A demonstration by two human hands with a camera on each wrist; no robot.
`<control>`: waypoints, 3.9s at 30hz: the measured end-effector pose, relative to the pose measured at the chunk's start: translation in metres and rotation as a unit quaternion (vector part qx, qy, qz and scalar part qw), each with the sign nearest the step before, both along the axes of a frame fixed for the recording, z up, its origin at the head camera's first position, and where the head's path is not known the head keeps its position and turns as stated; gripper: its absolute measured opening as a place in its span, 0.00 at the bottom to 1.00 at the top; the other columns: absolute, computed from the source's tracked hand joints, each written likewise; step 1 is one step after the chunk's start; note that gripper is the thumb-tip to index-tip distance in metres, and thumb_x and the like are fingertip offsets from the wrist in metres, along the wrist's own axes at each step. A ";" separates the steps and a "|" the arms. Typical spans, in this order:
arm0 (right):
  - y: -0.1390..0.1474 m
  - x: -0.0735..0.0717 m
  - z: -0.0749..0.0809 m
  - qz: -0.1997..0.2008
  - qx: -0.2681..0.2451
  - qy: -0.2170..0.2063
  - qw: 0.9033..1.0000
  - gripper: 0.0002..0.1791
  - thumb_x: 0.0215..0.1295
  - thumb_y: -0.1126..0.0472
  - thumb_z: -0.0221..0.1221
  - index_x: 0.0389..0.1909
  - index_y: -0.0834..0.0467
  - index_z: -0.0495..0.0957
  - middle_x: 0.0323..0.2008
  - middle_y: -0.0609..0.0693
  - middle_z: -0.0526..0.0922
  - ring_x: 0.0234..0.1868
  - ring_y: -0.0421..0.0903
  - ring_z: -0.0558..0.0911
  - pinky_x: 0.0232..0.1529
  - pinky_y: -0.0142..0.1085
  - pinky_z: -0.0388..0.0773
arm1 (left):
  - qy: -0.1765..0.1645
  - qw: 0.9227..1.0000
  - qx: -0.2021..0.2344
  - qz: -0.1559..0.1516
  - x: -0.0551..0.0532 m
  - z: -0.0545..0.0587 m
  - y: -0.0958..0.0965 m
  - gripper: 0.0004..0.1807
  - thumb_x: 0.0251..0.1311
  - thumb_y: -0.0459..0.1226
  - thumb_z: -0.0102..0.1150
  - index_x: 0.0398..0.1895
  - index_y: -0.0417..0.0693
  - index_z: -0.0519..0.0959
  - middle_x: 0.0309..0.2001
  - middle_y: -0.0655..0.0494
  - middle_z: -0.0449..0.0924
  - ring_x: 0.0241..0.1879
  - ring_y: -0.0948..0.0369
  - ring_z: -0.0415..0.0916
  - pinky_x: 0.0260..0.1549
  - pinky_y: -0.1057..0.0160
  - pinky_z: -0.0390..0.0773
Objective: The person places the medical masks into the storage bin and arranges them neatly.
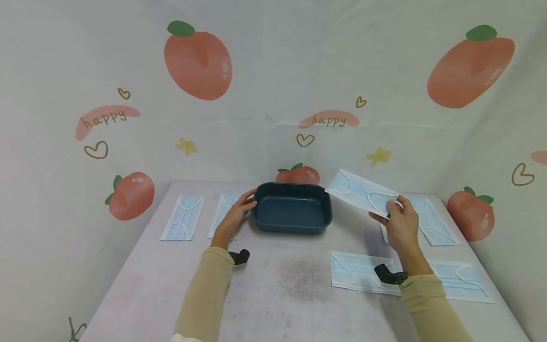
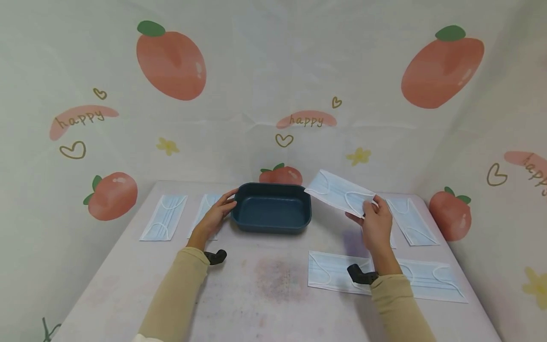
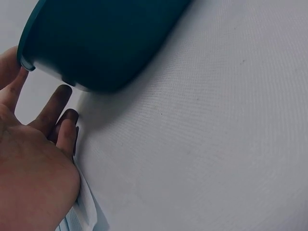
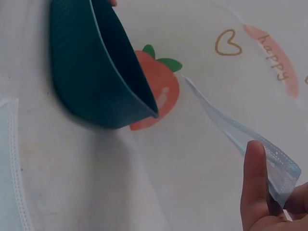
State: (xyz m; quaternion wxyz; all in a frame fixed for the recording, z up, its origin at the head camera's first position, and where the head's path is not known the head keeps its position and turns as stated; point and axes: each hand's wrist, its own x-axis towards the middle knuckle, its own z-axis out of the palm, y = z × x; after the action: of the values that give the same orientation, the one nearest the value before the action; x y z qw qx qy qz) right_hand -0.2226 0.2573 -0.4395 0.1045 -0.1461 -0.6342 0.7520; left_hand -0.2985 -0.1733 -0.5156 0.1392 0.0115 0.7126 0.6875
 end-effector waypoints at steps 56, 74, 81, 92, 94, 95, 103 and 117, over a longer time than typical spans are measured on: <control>-0.078 -0.034 0.022 0.172 0.138 0.009 0.975 0.27 0.83 0.60 0.39 0.79 0.60 0.56 0.71 0.66 0.70 0.45 0.39 0.84 0.41 0.30 0.88 | 0.004 1.000 -0.010 0.010 0.002 0.001 0.001 0.29 0.75 0.42 0.53 0.77 0.63 0.63 0.78 0.46 0.57 0.80 0.50 0.50 0.82 0.46 0.46; -0.112 -0.055 0.014 0.193 0.106 -0.026 0.975 0.28 0.83 0.63 0.38 0.80 0.60 0.53 0.71 0.65 0.68 0.56 0.55 0.81 0.39 0.31 0.88 | -0.003 1.000 -0.009 0.018 0.004 0.003 0.002 0.29 0.75 0.42 0.53 0.77 0.64 0.63 0.79 0.48 0.57 0.81 0.51 0.49 0.83 0.46 0.44; -0.128 -0.060 0.006 0.199 0.121 -0.034 0.972 0.26 0.82 0.63 0.40 0.77 0.61 0.59 0.66 0.66 0.74 0.45 0.48 0.85 0.34 0.33 0.88 | -0.002 1.000 -0.011 0.017 0.004 0.002 0.003 0.27 0.76 0.42 0.50 0.76 0.64 0.65 0.79 0.52 0.58 0.81 0.52 0.50 0.83 0.47 0.46; -0.149 -0.065 -0.006 0.207 0.112 -0.016 0.972 0.26 0.82 0.65 0.40 0.76 0.64 0.60 0.59 0.70 0.76 0.34 0.42 0.85 0.30 0.32 0.88 | -0.001 1.000 -0.002 0.018 0.003 0.002 0.002 0.28 0.75 0.39 0.50 0.76 0.64 0.65 0.79 0.53 0.59 0.80 0.53 0.51 0.83 0.49 0.46; -0.152 -0.067 -0.009 0.206 0.112 -0.016 0.972 0.25 0.81 0.65 0.41 0.76 0.64 0.61 0.58 0.70 0.77 0.33 0.41 0.85 0.30 0.33 0.88 | -0.002 1.000 -0.004 0.017 0.002 0.001 0.002 0.28 0.75 0.40 0.51 0.76 0.64 0.66 0.79 0.53 0.59 0.80 0.54 0.51 0.83 0.49 0.46; -0.153 -0.068 -0.010 0.206 0.111 -0.015 0.972 0.25 0.81 0.65 0.41 0.76 0.64 0.61 0.58 0.71 0.77 0.32 0.41 0.85 0.30 0.35 0.88 | 0.000 1.000 -0.006 0.015 0.002 0.000 0.001 0.28 0.75 0.40 0.50 0.76 0.64 0.65 0.79 0.53 0.58 0.81 0.53 0.51 0.83 0.48 0.46; -0.160 -0.072 -0.021 0.210 0.102 -0.013 0.972 0.25 0.80 0.67 0.41 0.74 0.66 0.63 0.58 0.71 0.77 0.34 0.44 0.85 0.29 0.35 0.88 | -0.004 1.000 -0.011 0.019 0.000 -0.001 0.001 0.28 0.75 0.40 0.51 0.76 0.65 0.65 0.79 0.53 0.58 0.81 0.54 0.51 0.83 0.49 0.47; -0.165 -0.070 -0.026 0.224 0.124 -0.034 0.966 0.25 0.81 0.65 0.42 0.75 0.64 0.61 0.57 0.69 0.78 0.35 0.46 0.86 0.36 0.44 0.90 | -0.005 1.000 -0.007 0.018 0.001 0.000 0.002 0.28 0.75 0.40 0.51 0.76 0.65 0.65 0.79 0.53 0.59 0.81 0.54 0.51 0.83 0.49 0.46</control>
State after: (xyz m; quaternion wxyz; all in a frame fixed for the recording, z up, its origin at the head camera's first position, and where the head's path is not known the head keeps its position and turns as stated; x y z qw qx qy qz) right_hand -0.2926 0.0919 -0.4657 -0.0715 -0.0117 -0.7425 0.6659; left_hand -0.2977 -0.1716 -0.5159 0.1309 -0.0056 0.7166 0.6851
